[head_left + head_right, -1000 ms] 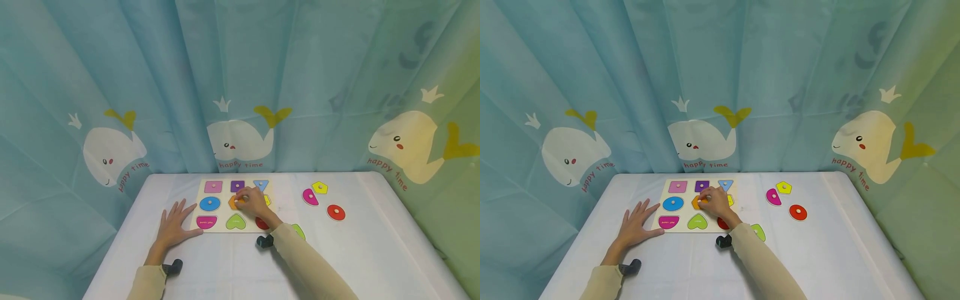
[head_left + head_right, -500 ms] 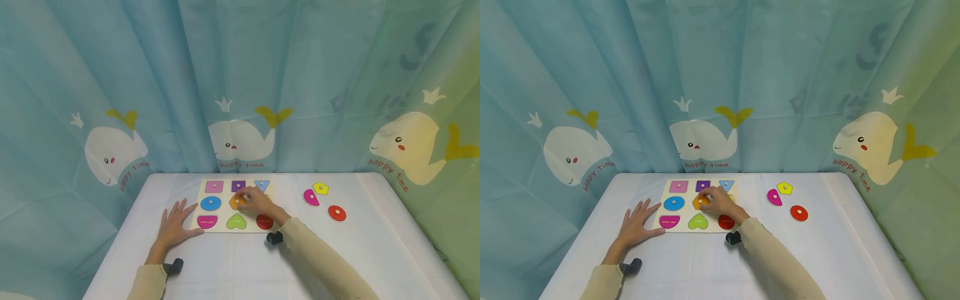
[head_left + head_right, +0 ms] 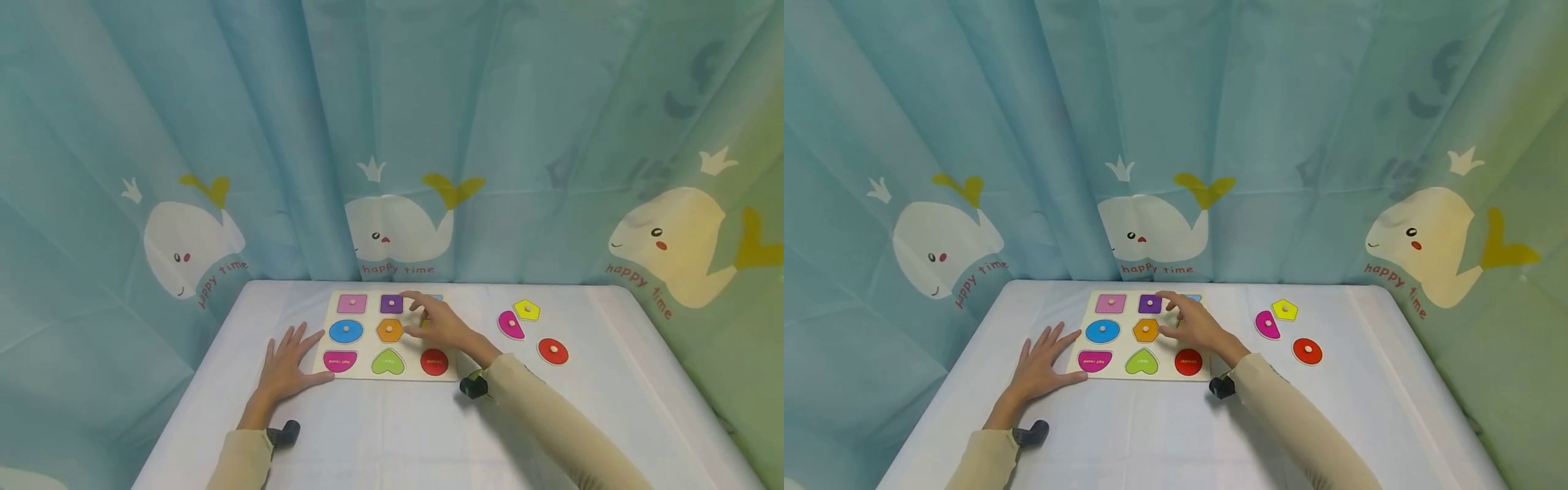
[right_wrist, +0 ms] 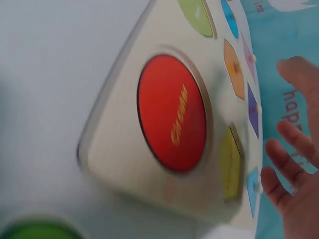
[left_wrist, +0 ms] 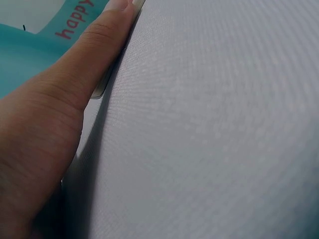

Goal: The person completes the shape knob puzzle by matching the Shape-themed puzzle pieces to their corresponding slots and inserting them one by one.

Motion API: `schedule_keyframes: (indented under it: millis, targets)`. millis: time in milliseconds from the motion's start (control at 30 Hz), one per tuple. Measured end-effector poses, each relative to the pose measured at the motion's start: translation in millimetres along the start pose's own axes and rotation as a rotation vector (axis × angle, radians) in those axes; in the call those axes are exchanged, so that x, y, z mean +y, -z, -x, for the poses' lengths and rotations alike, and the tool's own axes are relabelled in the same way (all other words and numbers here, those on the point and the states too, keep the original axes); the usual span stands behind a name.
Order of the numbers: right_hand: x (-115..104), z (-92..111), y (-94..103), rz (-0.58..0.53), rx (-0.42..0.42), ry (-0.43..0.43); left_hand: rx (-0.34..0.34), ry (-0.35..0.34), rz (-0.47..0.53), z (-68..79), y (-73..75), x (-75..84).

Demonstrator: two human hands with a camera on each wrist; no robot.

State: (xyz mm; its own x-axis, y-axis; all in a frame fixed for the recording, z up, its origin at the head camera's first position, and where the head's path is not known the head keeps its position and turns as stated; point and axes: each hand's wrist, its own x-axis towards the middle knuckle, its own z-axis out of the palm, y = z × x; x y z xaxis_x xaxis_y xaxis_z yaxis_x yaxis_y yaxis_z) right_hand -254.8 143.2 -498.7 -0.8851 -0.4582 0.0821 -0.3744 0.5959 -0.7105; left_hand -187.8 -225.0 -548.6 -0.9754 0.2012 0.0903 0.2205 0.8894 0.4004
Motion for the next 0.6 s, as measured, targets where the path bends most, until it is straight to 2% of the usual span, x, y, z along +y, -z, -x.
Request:
schedule_keyframes:
  millis: [367, 600]
  targets:
    - [18, 16, 34.0, 0.05, 0.063, -0.066, 0.005, -0.008, -0.01, 0.6, 0.7, 0.5]
    - [33, 28, 55.1, 0.106, 0.144, -0.006, 0.005, -0.007, -0.003, -0.6, -1.1, -1.5]
